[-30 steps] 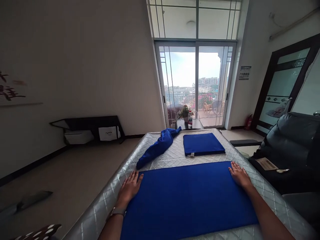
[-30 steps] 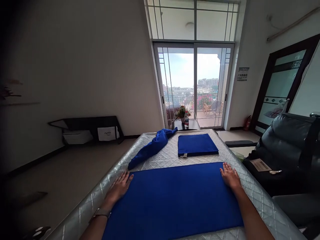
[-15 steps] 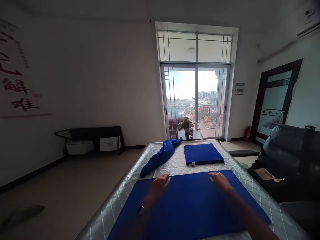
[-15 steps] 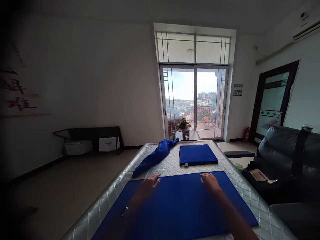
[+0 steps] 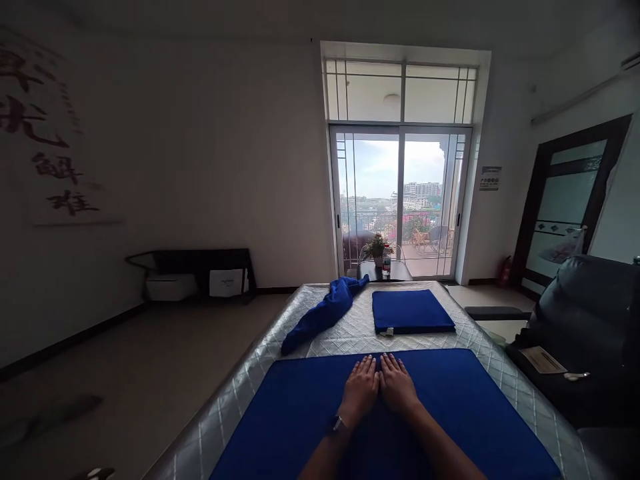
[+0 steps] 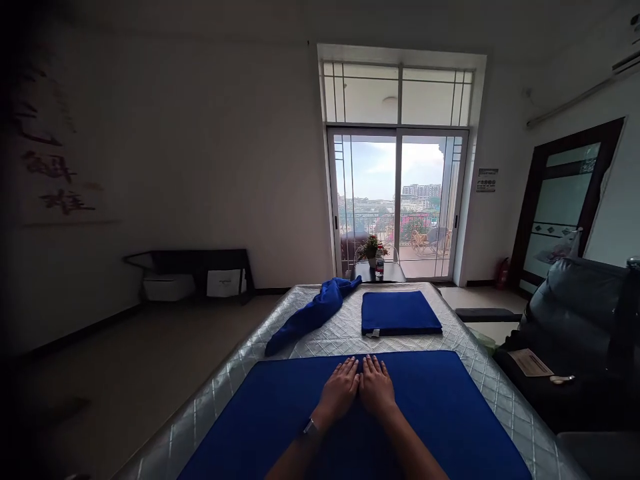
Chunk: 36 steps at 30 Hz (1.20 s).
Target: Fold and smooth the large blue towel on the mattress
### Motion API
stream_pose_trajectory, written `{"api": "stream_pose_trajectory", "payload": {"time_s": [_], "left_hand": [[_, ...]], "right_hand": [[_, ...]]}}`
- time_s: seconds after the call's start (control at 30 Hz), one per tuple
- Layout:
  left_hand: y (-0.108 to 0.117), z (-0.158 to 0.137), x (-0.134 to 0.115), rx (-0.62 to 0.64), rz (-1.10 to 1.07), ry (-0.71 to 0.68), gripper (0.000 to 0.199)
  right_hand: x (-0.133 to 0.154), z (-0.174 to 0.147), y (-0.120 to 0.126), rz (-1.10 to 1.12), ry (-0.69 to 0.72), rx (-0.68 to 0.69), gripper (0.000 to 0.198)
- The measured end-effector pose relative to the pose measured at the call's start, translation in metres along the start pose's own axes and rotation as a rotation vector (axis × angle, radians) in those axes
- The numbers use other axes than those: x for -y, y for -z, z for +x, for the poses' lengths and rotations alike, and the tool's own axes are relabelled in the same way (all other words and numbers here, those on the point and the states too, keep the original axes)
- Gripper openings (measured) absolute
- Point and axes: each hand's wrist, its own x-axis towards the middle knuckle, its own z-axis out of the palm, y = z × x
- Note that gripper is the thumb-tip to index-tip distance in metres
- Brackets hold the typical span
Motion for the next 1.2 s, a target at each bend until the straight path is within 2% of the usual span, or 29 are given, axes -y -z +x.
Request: {"api": "stream_pose_trajectory", "payload": {"time_s": [0.2,0.3,0.4,0.57,0.67,0.77,0.97,1.2], "left_hand": [[-0.004,0.003,0.008,0.044,0.019,-0.004,0.058],[0.002,0.001,0.026,0.073,0.043,0.035,0.063],[0.017,-0.007,0.064,0.108,0.071,0.119,0.064],[0.050,-0.040,0.156,0.111,0.119,0.326,0.065],[0.059,-0.059,0.206,0.075,0.151,0.459,0.067],[0.055,-0.068,0.235,0.027,0.159,0.507,0.066],[0.039,-0.068,0.247,-0.011,0.119,0.565,0.077],[0.043,-0.066,0.240,-0.022,0.102,0.580,0.078]], "right_hand": [[-0.006,-0.002,0.008,0.011,-0.022,0.044,0.066],[-0.027,-0.007,0.018,-0.015,-0.092,0.059,0.068],[-0.069,-0.018,0.036,-0.076,-0.210,0.047,0.067],[-0.165,-0.043,0.069,-0.140,-0.423,-0.004,0.067],[-0.209,-0.053,0.072,-0.178,-0.530,-0.063,0.067],[-0.231,-0.055,0.064,-0.222,-0.562,-0.071,0.068],[-0.240,-0.049,0.052,-0.233,-0.547,-0.088,0.068],[-0.247,-0.048,0.050,-0.220,-0.545,-0.104,0.069]]}}
